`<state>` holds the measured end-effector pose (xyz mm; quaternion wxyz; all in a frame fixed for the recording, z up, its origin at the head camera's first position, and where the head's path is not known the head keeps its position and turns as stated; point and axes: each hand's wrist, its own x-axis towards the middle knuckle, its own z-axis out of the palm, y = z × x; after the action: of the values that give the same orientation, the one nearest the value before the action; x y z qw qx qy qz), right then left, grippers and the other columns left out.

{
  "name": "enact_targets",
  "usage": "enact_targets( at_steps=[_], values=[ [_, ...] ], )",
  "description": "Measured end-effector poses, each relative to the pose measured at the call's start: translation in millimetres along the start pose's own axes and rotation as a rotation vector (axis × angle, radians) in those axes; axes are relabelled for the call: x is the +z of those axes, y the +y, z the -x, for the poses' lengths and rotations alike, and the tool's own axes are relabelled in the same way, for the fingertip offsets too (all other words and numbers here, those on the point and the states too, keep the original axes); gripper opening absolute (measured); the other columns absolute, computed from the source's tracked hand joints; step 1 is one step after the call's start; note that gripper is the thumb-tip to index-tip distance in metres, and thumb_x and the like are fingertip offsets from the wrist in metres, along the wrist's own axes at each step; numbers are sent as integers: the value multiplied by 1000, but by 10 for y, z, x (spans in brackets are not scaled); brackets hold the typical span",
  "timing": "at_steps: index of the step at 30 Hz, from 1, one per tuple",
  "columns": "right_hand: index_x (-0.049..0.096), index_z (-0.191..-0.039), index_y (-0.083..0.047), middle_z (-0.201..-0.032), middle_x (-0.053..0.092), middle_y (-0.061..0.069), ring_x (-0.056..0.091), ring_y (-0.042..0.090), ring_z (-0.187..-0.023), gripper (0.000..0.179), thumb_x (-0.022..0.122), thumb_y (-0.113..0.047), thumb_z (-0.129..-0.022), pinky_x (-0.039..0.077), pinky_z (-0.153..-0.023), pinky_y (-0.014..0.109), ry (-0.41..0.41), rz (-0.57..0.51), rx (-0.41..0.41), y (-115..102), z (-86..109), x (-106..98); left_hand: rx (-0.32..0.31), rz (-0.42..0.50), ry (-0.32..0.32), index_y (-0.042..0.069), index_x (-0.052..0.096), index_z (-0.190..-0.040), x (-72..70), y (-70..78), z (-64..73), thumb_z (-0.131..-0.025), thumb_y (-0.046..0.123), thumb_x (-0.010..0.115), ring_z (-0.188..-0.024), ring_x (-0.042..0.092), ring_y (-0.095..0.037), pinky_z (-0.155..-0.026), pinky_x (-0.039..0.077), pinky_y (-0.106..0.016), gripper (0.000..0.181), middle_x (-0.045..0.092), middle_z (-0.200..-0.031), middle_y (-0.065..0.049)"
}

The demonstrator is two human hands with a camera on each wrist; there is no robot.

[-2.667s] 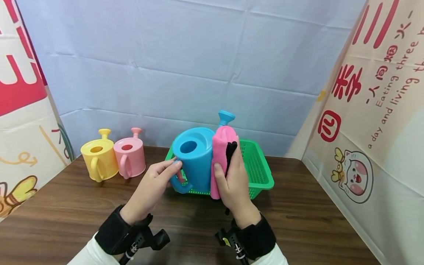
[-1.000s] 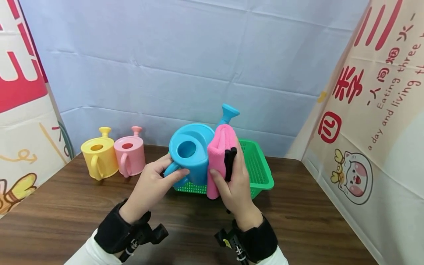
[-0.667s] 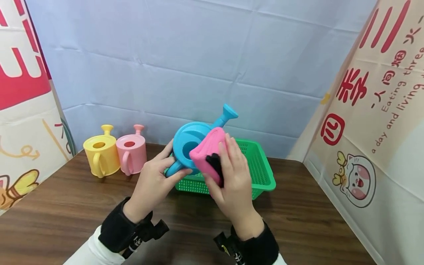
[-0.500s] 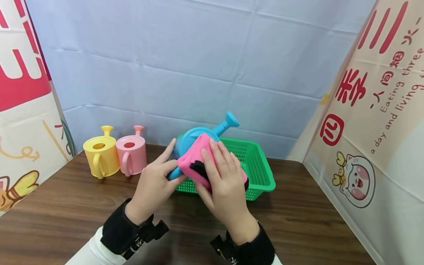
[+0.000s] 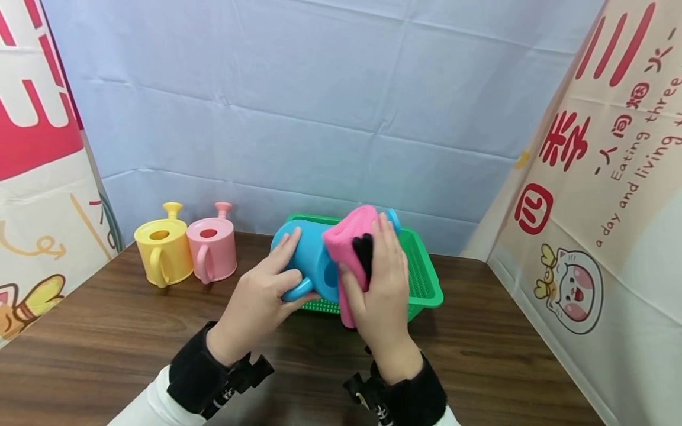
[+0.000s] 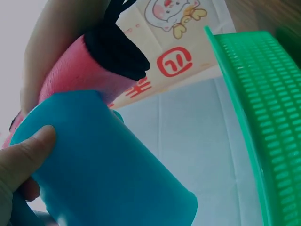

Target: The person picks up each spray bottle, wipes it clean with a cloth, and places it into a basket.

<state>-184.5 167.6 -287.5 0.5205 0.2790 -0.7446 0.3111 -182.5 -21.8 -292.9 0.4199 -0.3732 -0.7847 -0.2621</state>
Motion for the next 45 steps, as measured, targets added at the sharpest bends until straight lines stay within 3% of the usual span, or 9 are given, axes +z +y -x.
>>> enact_targets(
  at_steps=[7,13,17,21,27,30,35,40,45],
  values=[
    [29,-145,-4,-148,30,13,25,30,-136,63,53,-33,-94,26,-105,54,-16,-29,146,42,19,-31,-10,33,-34,12,53,-67,39,19,16,-68,23,82,-124,40,-42,-95,37,-45,31,46,-134,-24],
    [34,-141,1,-145,35,17,31,36,-133,59,44,-38,-98,27,-106,49,-3,-36,-91,-28,36,55,-39,68,-1,10,53,-67,46,2,44,-69,20,81,-127,37,-42,-97,36,-44,30,43,-135,-26],
    [40,-138,1,-142,39,17,34,38,-130,53,47,-32,-98,24,-107,51,9,-29,-306,-96,62,125,-82,90,23,5,69,-96,52,-20,65,-68,14,82,-127,36,-42,-98,36,-44,32,41,-137,-26],
    [42,-137,0,-144,38,15,34,35,-132,53,51,-32,-96,22,-107,50,8,-13,-362,-139,76,158,-90,88,31,5,64,-119,51,-28,66,-67,9,82,-128,35,-42,-96,38,-44,55,40,-139,-24],
    [40,-137,1,-143,38,16,33,37,-131,58,51,-38,-95,23,-104,57,76,26,-253,-116,55,124,3,83,57,6,66,-85,67,-12,40,-68,14,82,-127,36,-44,-96,37,-45,24,41,-136,-28],
    [37,-138,2,-144,35,18,32,38,-131,62,50,-41,-95,27,-103,55,105,16,-143,-65,38,85,47,76,67,9,49,-66,66,4,29,-67,18,82,-127,36,-44,-97,36,-45,35,42,-135,-28],
    [35,-140,-1,-150,24,14,21,31,-137,67,49,-47,-93,26,-105,54,88,-5,78,31,57,29,48,67,32,10,47,-65,67,19,39,-66,21,82,-127,35,-43,-97,36,-45,37,42,-136,-27],
    [34,-141,-1,-149,27,14,18,30,-138,67,49,-45,-94,14,-107,57,86,13,125,65,43,1,28,85,23,10,49,-66,81,19,47,-66,21,82,-127,35,-42,-96,36,-46,35,42,-136,-26],
    [30,-145,-6,-141,41,12,39,25,-127,58,56,-21,-94,37,-101,44,92,-11,198,61,43,-29,30,98,20,10,50,-67,88,19,41,-66,22,82,-128,35,-42,-96,36,-46,35,43,-136,-26]
  ],
)
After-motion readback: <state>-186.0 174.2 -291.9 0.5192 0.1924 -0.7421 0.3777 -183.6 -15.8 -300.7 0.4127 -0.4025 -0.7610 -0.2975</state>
